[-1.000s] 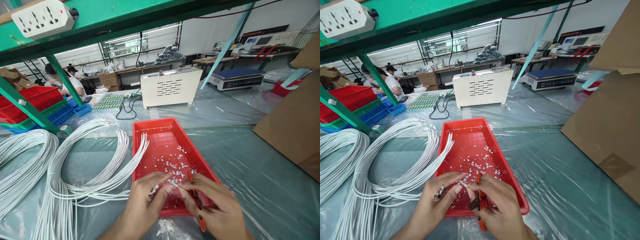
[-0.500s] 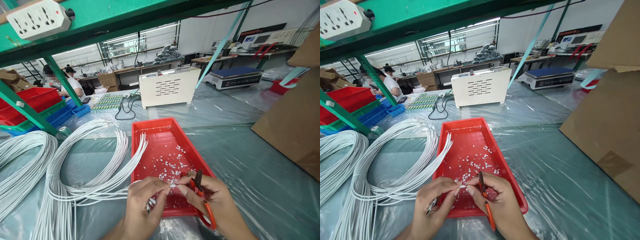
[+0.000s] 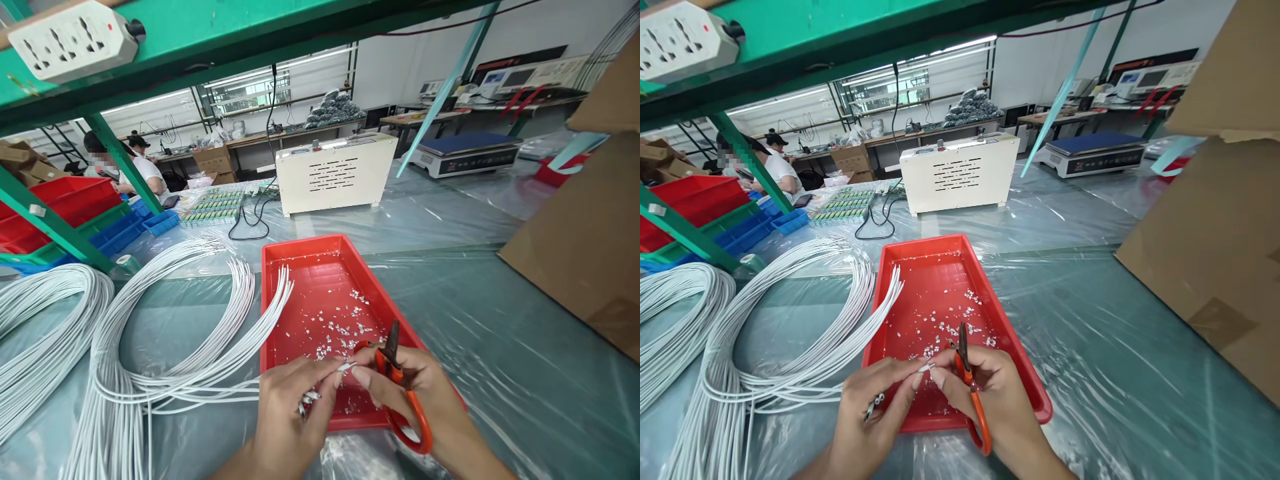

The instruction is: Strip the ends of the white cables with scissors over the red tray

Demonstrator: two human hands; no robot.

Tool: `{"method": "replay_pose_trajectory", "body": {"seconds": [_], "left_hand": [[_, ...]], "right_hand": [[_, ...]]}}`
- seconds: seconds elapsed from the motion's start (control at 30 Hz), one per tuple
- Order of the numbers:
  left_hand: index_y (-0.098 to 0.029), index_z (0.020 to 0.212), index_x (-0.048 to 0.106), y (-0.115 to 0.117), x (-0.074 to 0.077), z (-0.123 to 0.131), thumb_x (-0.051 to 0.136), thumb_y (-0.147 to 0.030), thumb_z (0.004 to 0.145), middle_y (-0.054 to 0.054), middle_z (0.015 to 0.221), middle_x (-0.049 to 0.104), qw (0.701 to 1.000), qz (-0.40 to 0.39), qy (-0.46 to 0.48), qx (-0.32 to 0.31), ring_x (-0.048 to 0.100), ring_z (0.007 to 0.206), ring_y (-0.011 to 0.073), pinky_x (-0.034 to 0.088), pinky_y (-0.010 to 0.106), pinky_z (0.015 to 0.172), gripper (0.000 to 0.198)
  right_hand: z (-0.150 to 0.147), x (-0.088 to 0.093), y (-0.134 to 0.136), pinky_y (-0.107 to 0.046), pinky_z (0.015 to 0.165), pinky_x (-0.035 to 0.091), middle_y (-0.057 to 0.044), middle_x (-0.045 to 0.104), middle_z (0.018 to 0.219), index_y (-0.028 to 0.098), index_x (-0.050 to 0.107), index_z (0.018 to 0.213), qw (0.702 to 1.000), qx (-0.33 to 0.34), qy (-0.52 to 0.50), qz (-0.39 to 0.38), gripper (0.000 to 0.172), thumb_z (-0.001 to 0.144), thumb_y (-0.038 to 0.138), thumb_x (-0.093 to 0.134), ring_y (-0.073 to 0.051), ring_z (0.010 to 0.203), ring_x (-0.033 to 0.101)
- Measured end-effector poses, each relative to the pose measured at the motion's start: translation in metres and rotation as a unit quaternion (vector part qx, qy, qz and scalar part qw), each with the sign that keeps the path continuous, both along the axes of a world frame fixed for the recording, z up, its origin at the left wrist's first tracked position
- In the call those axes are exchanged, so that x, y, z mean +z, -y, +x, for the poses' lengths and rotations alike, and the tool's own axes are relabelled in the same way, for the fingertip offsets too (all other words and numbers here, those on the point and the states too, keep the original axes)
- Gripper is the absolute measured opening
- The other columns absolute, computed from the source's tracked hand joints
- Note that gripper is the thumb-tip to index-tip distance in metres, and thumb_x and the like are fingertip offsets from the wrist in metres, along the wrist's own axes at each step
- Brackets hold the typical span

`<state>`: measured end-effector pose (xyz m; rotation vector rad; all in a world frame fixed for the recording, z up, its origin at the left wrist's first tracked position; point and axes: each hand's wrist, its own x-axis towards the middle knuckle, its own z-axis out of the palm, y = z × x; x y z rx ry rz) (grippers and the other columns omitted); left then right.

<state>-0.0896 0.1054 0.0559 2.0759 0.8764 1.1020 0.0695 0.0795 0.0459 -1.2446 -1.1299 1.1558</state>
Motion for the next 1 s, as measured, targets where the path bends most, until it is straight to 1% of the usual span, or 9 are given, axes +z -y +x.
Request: {"method": "replay_pose_trajectory", "body": {"seconds": [0.2,0.33,0.43,0.53,0.67,0.77,0.87,0.93,1.0], "left_hand": [[-0.017,0.091,0.068,0.001,0.001,0.0,0.056,-0.007,0.078,0.005,0.075,0.07,1.0,-0.02,0.012,-0.002,0.063,0.065,0.0141,0.049,0.023,0.06,0.021],[-0.015,0.09,0.067,0.001,0.002,-0.001,0.055,-0.004,0.076,0.006,0.076,0.07,0.999,0.033,-0.006,-0.004,0.064,0.066,0.0146,0.049,0.023,0.061,0.021],[-0.015,0.092,0.065,-0.001,0.001,-0.003,0.053,-0.003,0.076,0.006,0.078,0.07,0.995,0.09,-0.049,-0.009,0.063,0.065,0.0159,0.049,0.025,0.059,0.024],[-0.017,0.095,0.064,-0.002,-0.002,-0.005,0.05,-0.001,0.075,0.007,0.083,0.069,0.989,0.111,-0.093,-0.014,0.063,0.069,0.0177,0.05,0.028,0.061,0.029],[-0.018,0.098,0.062,-0.003,-0.005,-0.006,0.051,0.0,0.076,0.006,0.087,0.068,0.991,0.103,-0.08,-0.008,0.062,0.075,0.0172,0.05,0.027,0.065,0.031],[-0.016,0.097,0.062,-0.002,-0.004,-0.005,0.055,-0.002,0.076,0.008,0.092,0.066,0.993,0.111,-0.025,0.015,0.062,0.08,0.0159,0.048,0.024,0.07,0.027],[-0.013,0.083,0.066,0.0,-0.002,-0.002,0.055,-0.01,0.079,0.006,0.077,0.067,1.0,0.023,-0.008,0.006,0.061,0.068,0.0139,0.047,0.021,0.062,0.012],[-0.012,0.068,0.066,-0.001,0.001,0.001,0.051,-0.019,0.083,0.004,0.063,0.066,0.995,-0.096,-0.037,-0.012,0.059,0.058,0.0135,0.045,0.021,0.055,0.022],[-0.012,0.061,0.066,-0.002,0.004,0.004,0.046,-0.027,0.086,0.004,0.059,0.065,0.981,-0.19,-0.038,-0.016,0.059,0.058,0.0147,0.044,0.022,0.057,0.035]], "right_hand": [[0.001,0.003,-0.001,-0.019,0.047,0.042,0.002,0.054,0.052,0.016,0.068,0.07,0.999,0.018,0.009,0.027,0.01,0.067,0.026,0.067,-0.011,0.048,0.049],[0.002,0.006,0.001,-0.019,0.047,0.043,0.002,0.056,0.055,0.017,0.067,0.073,0.993,-0.014,0.08,0.081,0.006,0.071,0.017,0.061,-0.011,0.05,0.052],[0.006,0.007,0.004,-0.021,0.049,0.043,0.002,0.056,0.059,0.019,0.066,0.08,0.957,-0.049,0.201,0.204,0.021,0.067,0.006,0.055,-0.011,0.051,0.051],[0.009,0.009,0.006,-0.022,0.048,0.041,0.003,0.054,0.058,0.02,0.065,0.081,0.921,-0.024,0.276,0.276,0.03,0.064,0.001,0.049,-0.012,0.05,0.05],[0.009,0.012,0.004,-0.02,0.046,0.039,0.004,0.051,0.054,0.019,0.062,0.068,0.937,-0.008,0.294,0.189,0.018,0.069,0.006,0.049,-0.011,0.048,0.047],[0.006,0.015,0.001,-0.02,0.045,0.038,0.004,0.048,0.05,0.018,0.056,0.058,0.947,-0.052,0.277,0.156,0.017,0.074,0.014,0.051,-0.01,0.046,0.044],[0.003,0.014,0.0,-0.019,0.046,0.039,0.003,0.05,0.051,0.017,0.054,0.058,0.948,-0.104,0.247,0.17,0.017,0.074,0.017,0.053,-0.01,0.047,0.047],[0.001,0.01,0.002,-0.019,0.046,0.039,0.003,0.051,0.052,0.017,0.056,0.061,0.947,-0.108,0.237,0.189,0.013,0.074,0.015,0.055,-0.01,0.046,0.048],[-0.002,0.006,0.005,-0.019,0.047,0.04,0.003,0.052,0.054,0.017,0.06,0.067,0.944,-0.1,0.235,0.206,0.009,0.072,0.011,0.056,-0.01,0.047,0.049]]}}
